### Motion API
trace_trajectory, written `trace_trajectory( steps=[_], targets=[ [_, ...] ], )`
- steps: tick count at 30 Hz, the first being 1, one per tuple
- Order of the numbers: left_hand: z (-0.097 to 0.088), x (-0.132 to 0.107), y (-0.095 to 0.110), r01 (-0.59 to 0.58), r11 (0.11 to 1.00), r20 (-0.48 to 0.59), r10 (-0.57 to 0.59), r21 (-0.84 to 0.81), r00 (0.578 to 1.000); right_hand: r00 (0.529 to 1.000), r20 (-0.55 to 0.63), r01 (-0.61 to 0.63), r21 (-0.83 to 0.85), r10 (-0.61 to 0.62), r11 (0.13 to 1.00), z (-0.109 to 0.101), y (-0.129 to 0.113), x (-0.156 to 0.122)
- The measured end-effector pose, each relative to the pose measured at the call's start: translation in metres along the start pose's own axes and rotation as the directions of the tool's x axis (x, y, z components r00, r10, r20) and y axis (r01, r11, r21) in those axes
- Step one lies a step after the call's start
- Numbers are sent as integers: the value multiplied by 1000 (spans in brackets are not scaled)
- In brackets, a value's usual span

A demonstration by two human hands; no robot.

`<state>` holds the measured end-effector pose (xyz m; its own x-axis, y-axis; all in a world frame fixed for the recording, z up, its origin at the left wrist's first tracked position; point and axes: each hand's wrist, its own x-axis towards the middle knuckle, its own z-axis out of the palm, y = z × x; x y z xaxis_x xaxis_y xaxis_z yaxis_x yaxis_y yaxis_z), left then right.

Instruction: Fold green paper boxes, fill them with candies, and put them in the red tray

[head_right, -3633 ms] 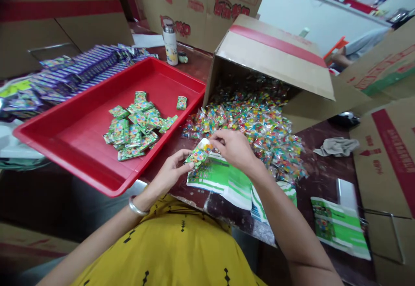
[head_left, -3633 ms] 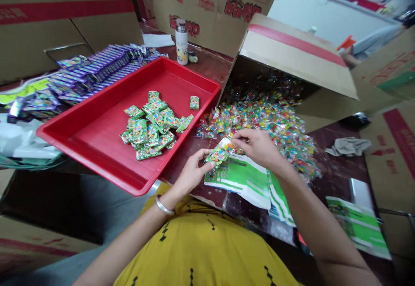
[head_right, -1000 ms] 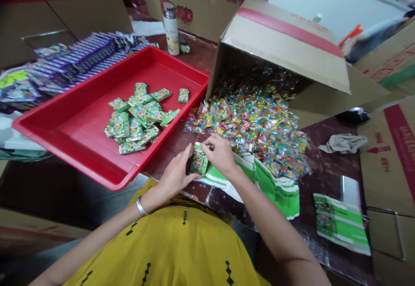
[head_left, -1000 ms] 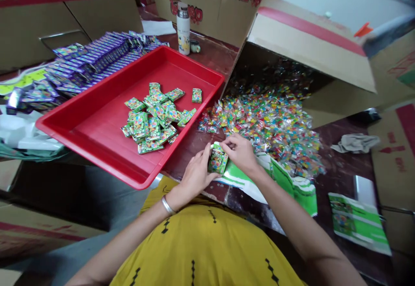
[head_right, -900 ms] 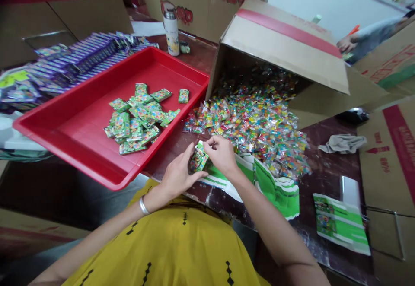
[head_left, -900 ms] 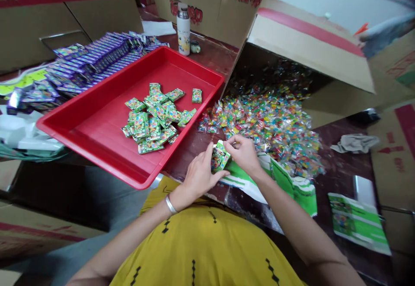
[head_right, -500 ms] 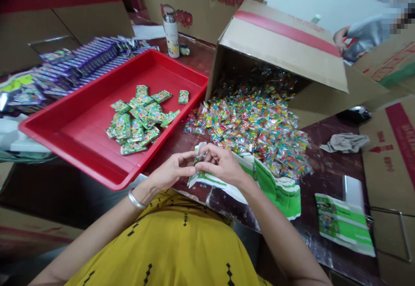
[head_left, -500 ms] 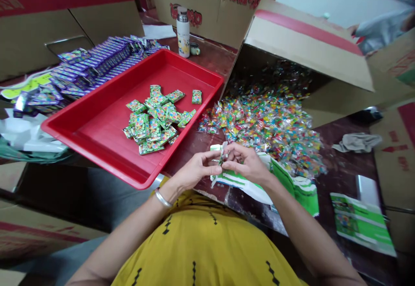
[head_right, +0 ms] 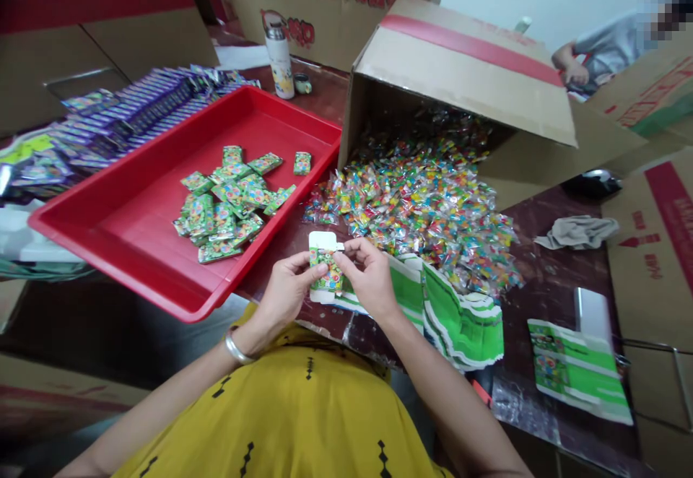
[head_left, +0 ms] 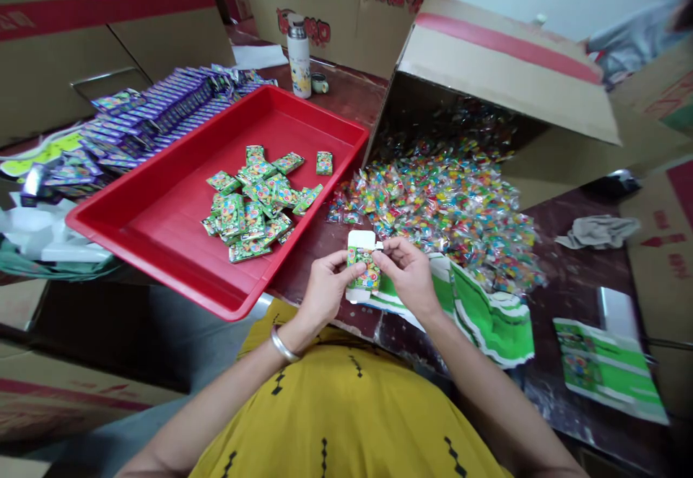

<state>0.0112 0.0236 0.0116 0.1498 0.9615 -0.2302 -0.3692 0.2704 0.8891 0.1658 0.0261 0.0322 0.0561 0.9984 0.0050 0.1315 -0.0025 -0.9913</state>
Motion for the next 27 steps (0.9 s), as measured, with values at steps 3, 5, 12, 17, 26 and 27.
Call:
trace_trajectory(
  steps=[3,5,12,17,26,27],
  targets=[
    [1,-4,1,-165,977,-57,174,138,983,996,-81,33,32,-30,999,4,2,0],
    [-1,-6,3,-240,935,-37,258,260,965,984,-151,102,18,-98,995,7,3,0],
    [-11,-4,13,-246,900,224,172,359,959,963,-120,220,-171,-242,960,7,10,-2],
    [-12,0,21,-150,941,253,72,303,965,969,-39,235,-181,-245,955,1,7,2],
    [-7,-1,21,-138,938,155,92,318,984,992,101,78,28,-81,997,-4,-7,15],
    [-8,-2,22,-160,927,169,107,339,980,992,120,41,27,-44,999,-5,-9,18]
  ],
)
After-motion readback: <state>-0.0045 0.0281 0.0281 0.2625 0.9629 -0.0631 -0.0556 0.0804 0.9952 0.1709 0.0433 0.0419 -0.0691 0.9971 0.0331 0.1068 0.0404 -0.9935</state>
